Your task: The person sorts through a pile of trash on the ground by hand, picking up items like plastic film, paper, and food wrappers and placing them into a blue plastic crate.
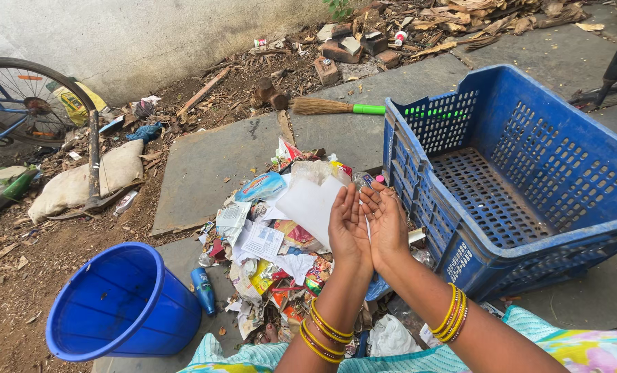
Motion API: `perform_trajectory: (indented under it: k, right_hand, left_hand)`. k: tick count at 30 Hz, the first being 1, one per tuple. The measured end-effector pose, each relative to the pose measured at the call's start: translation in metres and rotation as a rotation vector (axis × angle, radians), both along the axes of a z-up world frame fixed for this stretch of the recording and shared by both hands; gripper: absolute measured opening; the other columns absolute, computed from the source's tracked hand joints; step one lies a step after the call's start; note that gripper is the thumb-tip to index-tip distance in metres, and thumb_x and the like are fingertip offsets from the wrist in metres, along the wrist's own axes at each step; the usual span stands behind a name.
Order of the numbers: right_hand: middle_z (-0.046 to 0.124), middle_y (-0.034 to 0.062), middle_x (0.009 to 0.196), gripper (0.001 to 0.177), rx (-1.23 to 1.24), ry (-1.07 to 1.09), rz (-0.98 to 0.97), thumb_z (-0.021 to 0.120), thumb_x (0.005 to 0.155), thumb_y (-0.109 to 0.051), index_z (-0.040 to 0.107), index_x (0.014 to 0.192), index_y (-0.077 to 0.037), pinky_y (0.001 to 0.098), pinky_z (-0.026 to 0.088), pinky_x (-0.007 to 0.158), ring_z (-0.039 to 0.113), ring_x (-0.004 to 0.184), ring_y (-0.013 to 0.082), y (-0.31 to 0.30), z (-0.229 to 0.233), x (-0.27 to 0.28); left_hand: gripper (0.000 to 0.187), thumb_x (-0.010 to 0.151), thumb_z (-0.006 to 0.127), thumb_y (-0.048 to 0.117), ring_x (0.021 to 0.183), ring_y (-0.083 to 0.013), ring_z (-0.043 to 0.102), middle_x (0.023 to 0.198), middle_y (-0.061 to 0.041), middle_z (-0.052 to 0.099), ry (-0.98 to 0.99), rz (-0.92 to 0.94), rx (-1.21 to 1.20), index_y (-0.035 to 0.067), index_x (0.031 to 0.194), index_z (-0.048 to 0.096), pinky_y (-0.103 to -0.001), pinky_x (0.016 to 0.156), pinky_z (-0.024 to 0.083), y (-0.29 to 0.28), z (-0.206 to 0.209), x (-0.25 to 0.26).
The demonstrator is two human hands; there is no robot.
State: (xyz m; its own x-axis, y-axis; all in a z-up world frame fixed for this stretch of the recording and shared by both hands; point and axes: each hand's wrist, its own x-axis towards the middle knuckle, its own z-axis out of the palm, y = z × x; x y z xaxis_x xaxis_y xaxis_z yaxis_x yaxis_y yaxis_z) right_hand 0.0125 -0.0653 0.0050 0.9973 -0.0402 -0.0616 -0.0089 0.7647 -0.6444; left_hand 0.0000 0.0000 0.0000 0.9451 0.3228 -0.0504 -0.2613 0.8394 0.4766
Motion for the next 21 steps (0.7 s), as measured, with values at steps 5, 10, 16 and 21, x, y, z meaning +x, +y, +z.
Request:
perform_trajectory:
  k: [5,10,16,21]
  right_hand:
    - [0.068,0.0068,0.113,0.038,0.014,0.048,0.033,0.053,0.099,-0.032,0.057,0.128,-0.008,0.0300,0.047,0.094,0.061,0.104,0.0153,-0.001,-0.005,0.046]
    - [0.068,0.0071,0.110,0.037,-0.019,0.114,0.135,0.054,0.097,-0.033,0.057,0.128,-0.013,0.0335,0.049,0.086,0.061,0.094,0.0180,0.003,-0.020,0.092]
    - [0.069,0.0057,0.109,0.040,-0.026,0.362,0.077,0.051,0.093,-0.034,0.062,0.129,-0.019,0.0343,0.048,0.077,0.062,0.088,0.0184,0.005,-0.125,0.063]
    - [0.065,0.0055,0.109,0.038,0.012,0.364,0.159,0.060,0.094,-0.034,0.061,0.127,-0.016,0.0342,0.046,0.076,0.060,0.088,0.0197,0.038,-0.128,0.057]
  left_hand:
    - [0.057,0.096,0.051,0.022,0.137,-0.0210,0.053,0.148,-0.016,0.056,-0.008,-0.052,0.118,-0.002,0.147,0.045,-0.035,0.118,0.035,-0.002,0.017,0.009]
    - [0.055,0.099,0.046,0.029,0.139,-0.0184,0.051,0.151,-0.013,0.054,-0.022,-0.085,0.097,0.007,0.150,0.044,-0.034,0.117,0.035,0.016,0.005,0.012]
    - [0.058,0.101,0.033,0.037,0.136,-0.0241,0.052,0.149,-0.017,0.056,0.129,0.048,-0.071,0.005,0.148,0.047,-0.038,0.114,0.038,0.043,-0.073,0.022]
    - [0.056,0.104,0.037,0.041,0.137,-0.0230,0.051,0.148,-0.014,0.056,0.165,0.138,0.027,0.008,0.147,0.045,-0.036,0.115,0.037,0.081,-0.107,0.023]
